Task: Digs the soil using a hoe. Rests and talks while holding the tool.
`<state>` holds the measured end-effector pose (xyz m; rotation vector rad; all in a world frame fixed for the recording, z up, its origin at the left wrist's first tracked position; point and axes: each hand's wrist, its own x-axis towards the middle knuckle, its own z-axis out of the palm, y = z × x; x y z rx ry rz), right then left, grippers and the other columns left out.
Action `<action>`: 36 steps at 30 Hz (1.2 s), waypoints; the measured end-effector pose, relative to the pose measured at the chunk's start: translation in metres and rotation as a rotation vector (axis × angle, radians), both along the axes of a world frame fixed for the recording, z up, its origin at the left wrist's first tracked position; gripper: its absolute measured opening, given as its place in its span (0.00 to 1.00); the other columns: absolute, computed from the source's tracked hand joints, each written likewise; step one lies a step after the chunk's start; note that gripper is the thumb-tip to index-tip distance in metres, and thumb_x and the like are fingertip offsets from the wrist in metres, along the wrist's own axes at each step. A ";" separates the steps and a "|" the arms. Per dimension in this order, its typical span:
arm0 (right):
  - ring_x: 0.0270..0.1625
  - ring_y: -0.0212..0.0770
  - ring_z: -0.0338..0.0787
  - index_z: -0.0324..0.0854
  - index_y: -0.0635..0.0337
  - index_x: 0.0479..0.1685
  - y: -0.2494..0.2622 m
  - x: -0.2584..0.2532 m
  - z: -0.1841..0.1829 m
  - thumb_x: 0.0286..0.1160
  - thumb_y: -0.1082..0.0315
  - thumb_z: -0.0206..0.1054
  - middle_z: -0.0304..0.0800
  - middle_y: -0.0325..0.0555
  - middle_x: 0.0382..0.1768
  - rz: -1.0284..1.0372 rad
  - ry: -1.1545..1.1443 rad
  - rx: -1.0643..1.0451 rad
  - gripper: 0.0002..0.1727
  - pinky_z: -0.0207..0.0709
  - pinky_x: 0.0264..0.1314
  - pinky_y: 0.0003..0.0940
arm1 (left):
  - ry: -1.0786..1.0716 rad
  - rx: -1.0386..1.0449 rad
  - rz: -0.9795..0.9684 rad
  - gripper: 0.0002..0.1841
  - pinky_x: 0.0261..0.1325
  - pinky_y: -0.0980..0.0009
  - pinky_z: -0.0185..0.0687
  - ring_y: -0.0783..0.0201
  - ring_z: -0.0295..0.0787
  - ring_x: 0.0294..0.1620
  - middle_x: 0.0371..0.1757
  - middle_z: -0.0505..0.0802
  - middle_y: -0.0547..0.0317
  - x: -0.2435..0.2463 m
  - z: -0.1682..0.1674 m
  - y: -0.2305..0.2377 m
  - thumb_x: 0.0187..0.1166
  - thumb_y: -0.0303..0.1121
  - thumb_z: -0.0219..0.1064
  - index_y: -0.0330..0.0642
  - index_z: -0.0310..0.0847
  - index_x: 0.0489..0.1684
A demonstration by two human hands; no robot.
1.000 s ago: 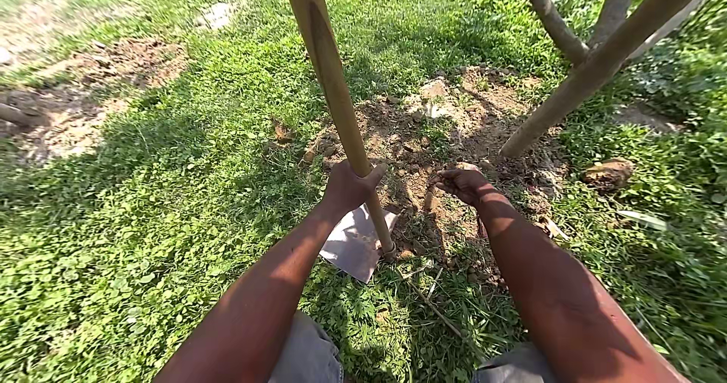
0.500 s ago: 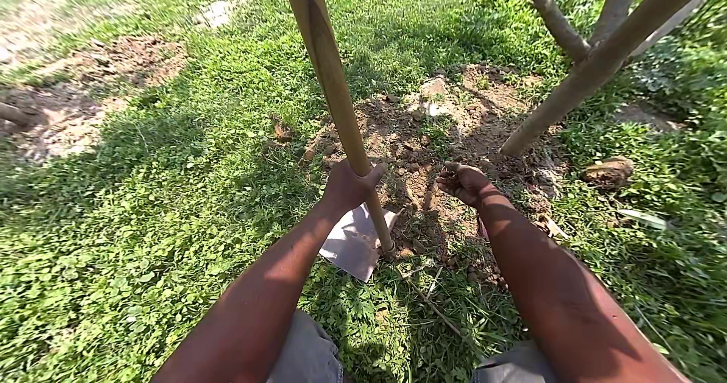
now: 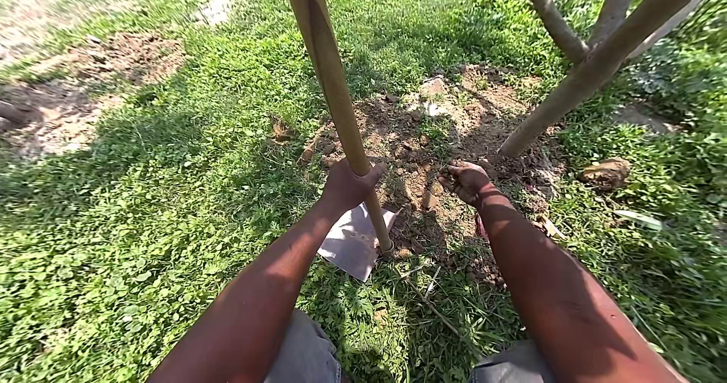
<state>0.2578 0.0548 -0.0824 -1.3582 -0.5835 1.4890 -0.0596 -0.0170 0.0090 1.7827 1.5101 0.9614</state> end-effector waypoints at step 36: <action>0.46 0.46 0.94 0.74 0.57 0.67 -0.001 -0.008 0.006 0.85 0.64 0.61 0.91 0.50 0.47 0.067 0.055 -0.017 0.16 0.90 0.49 0.42 | 0.016 0.031 -0.015 0.21 0.28 0.60 0.80 0.68 0.82 0.20 0.19 0.84 0.66 -0.002 -0.005 0.002 0.75 0.58 0.71 0.49 0.83 0.28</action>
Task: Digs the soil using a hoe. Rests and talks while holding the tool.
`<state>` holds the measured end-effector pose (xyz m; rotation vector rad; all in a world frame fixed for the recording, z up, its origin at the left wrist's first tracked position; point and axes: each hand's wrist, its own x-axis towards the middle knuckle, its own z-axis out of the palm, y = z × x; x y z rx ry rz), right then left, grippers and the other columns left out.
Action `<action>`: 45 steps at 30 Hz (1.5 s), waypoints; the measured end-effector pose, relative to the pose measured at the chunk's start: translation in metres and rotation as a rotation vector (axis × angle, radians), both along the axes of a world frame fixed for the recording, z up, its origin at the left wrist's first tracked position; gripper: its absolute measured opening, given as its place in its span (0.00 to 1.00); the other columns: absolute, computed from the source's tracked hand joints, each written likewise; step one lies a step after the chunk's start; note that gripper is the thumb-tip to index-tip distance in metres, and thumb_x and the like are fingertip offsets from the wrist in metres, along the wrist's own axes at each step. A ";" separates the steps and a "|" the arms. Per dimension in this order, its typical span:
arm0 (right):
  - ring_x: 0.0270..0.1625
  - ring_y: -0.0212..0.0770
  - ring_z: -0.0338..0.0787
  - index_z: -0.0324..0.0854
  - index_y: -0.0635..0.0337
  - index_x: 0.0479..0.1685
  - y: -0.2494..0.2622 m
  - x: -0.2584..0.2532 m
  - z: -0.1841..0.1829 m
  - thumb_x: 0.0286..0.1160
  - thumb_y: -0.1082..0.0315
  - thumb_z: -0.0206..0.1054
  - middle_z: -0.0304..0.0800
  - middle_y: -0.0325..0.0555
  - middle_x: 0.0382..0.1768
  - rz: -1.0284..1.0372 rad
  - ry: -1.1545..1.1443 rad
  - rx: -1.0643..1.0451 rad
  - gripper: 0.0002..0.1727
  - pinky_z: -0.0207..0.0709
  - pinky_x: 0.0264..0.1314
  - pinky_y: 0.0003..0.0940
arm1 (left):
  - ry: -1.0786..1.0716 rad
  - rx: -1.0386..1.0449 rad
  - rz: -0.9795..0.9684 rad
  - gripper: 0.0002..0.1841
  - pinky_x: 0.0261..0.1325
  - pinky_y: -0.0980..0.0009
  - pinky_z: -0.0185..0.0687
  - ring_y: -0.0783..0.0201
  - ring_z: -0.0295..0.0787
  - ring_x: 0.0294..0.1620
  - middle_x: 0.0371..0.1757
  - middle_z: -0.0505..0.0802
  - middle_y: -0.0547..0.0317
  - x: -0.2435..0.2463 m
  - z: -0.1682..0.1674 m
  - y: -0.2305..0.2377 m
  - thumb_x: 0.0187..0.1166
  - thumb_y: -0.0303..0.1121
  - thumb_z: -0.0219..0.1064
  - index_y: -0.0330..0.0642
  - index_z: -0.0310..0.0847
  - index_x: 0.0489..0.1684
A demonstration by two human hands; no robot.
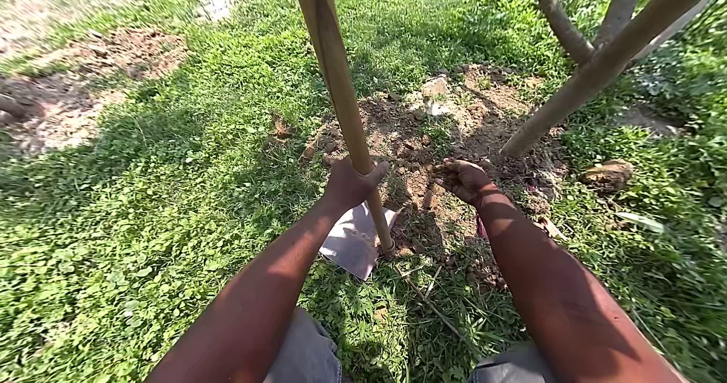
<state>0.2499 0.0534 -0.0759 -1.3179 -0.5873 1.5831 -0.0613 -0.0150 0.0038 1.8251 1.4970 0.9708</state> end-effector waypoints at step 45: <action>0.51 0.49 0.94 0.69 0.60 0.69 -0.005 -0.007 0.014 0.79 0.74 0.54 0.89 0.54 0.51 0.008 0.119 0.048 0.20 0.90 0.53 0.46 | -0.023 -0.045 0.024 0.20 0.29 0.61 0.81 0.68 0.83 0.21 0.21 0.86 0.65 0.002 0.002 -0.002 0.75 0.57 0.73 0.49 0.84 0.30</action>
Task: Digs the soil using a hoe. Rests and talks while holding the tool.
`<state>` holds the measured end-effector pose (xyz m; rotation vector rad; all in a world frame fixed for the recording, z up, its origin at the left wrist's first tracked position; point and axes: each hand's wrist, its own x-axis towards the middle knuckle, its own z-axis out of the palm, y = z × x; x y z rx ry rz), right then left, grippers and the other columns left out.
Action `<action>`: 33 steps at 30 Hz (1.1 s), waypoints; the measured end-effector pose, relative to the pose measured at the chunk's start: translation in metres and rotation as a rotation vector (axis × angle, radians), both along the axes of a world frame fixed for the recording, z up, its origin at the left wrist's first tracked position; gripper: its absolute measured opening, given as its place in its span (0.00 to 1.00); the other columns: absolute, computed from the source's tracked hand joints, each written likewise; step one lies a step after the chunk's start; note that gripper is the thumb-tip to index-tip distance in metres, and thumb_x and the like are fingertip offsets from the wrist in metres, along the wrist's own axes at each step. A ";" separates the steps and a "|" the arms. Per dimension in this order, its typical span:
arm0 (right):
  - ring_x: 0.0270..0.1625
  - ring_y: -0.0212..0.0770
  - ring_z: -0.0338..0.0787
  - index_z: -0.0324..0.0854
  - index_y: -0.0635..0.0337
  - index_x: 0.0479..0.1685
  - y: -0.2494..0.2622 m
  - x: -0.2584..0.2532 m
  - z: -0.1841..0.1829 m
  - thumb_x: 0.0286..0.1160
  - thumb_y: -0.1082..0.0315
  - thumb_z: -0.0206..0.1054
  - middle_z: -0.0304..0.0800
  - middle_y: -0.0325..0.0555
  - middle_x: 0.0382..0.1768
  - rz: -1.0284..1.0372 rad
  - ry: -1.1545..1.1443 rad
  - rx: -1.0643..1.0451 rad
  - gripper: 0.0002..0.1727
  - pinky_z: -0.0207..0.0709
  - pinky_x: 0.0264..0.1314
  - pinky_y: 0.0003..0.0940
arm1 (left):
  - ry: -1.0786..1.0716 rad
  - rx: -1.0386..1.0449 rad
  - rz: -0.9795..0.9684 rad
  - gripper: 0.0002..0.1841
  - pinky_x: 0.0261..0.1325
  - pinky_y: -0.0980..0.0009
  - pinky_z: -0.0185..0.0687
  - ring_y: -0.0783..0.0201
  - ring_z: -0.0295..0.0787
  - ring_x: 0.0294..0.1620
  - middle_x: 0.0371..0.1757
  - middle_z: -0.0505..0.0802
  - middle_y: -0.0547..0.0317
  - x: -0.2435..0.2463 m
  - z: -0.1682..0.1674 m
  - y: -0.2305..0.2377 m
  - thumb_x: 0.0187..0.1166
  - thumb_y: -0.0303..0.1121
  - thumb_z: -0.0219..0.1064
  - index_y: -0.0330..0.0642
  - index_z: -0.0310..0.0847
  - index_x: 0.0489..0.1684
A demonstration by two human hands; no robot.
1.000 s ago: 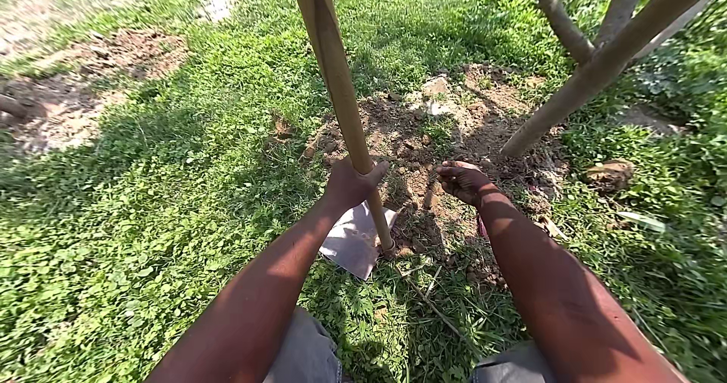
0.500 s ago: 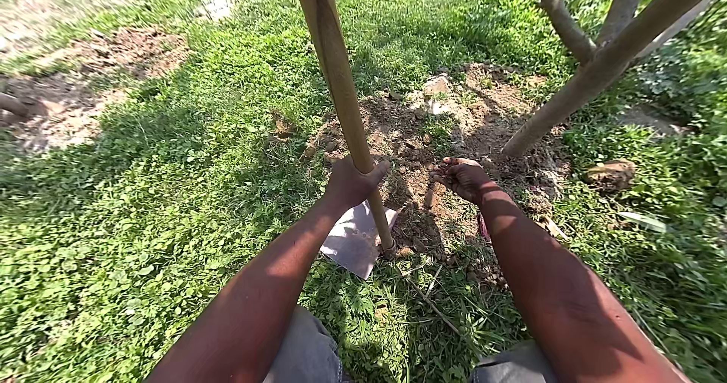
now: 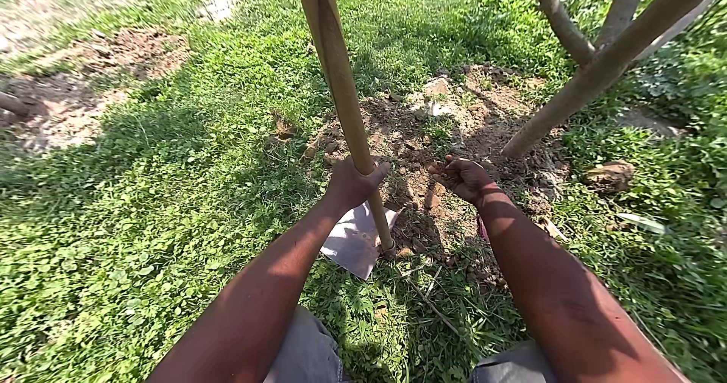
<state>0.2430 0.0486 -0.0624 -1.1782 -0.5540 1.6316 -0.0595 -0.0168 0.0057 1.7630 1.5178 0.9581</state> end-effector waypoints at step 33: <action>0.47 0.49 0.88 0.69 0.54 0.72 0.007 -0.004 0.012 0.85 0.39 0.55 0.84 0.51 0.49 -0.071 -0.004 -0.222 0.31 0.86 0.51 0.48 | 0.042 0.001 -0.008 0.22 0.30 0.59 0.82 0.67 0.83 0.21 0.20 0.86 0.64 -0.003 0.001 0.001 0.74 0.60 0.72 0.48 0.84 0.30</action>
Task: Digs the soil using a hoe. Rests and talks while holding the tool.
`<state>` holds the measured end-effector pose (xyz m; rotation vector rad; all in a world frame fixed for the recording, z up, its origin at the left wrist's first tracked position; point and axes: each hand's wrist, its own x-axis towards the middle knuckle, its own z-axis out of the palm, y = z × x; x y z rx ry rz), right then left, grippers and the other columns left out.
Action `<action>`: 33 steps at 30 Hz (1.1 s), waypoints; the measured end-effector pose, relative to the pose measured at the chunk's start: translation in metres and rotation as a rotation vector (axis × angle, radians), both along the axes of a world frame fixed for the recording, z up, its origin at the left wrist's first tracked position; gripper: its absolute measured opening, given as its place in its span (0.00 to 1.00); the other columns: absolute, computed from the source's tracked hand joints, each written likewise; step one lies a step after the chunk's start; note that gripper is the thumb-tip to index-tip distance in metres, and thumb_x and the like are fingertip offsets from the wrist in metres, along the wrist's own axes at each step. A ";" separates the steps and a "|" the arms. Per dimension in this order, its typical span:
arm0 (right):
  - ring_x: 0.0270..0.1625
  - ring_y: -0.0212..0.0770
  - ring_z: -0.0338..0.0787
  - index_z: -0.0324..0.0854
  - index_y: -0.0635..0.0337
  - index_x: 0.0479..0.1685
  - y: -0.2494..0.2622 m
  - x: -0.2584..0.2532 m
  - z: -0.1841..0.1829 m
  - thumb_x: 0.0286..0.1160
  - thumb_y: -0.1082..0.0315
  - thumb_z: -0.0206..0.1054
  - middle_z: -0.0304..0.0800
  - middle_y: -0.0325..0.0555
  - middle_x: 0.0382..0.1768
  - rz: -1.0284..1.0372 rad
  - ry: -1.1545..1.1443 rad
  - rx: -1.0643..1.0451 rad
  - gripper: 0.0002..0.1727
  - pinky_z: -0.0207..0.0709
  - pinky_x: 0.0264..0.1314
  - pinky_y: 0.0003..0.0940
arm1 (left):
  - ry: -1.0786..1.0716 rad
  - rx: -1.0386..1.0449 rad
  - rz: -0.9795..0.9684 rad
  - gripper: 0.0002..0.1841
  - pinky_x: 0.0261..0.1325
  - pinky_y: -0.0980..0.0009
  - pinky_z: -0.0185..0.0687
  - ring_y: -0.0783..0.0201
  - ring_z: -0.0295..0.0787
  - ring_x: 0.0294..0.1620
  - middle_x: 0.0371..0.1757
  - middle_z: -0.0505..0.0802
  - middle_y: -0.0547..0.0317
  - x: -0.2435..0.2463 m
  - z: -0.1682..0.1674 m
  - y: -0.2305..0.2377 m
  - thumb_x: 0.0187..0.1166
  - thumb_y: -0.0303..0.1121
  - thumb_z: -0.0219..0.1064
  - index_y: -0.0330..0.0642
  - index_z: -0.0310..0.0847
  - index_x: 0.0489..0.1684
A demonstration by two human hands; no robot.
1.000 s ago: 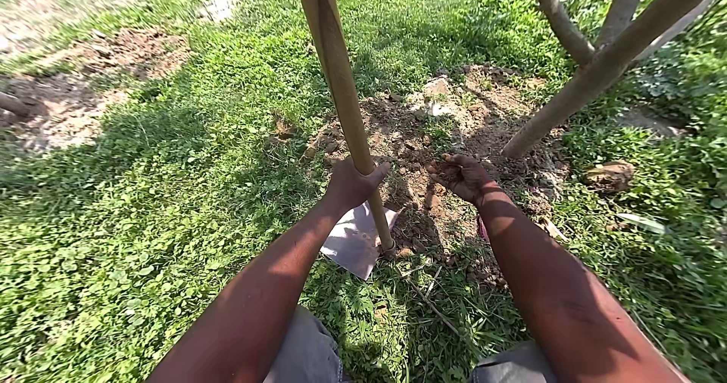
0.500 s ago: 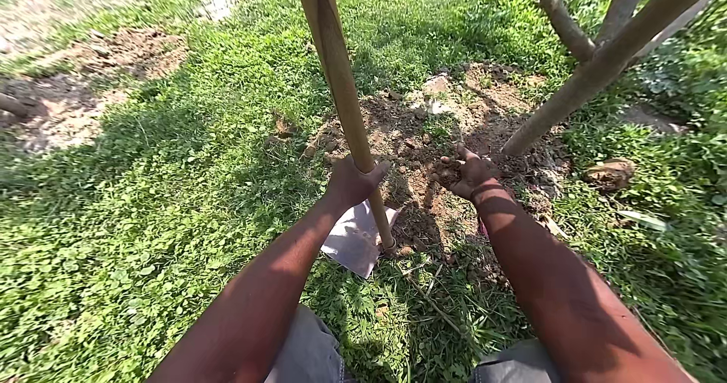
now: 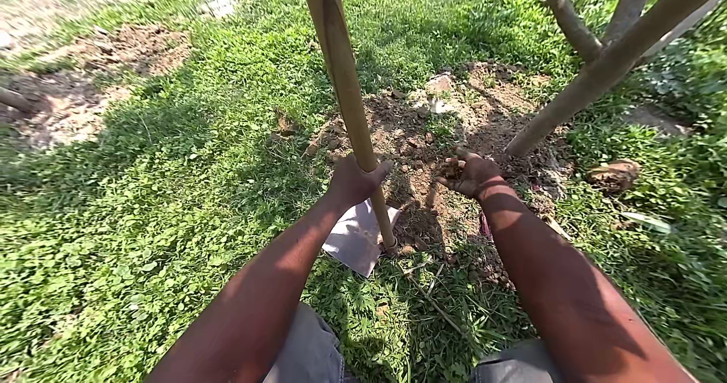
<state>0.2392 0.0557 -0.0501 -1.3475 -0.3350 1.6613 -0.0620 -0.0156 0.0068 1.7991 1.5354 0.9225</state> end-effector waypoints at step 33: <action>0.64 0.44 0.87 0.73 0.57 0.77 -0.034 -0.167 0.106 0.94 0.48 0.41 0.86 0.53 0.64 0.029 -0.496 0.752 0.29 0.84 0.64 0.48 | -0.449 0.154 0.259 0.38 0.31 0.54 0.82 0.56 0.84 0.31 0.38 0.89 0.52 0.031 0.191 0.024 0.76 0.76 0.55 0.51 0.77 0.67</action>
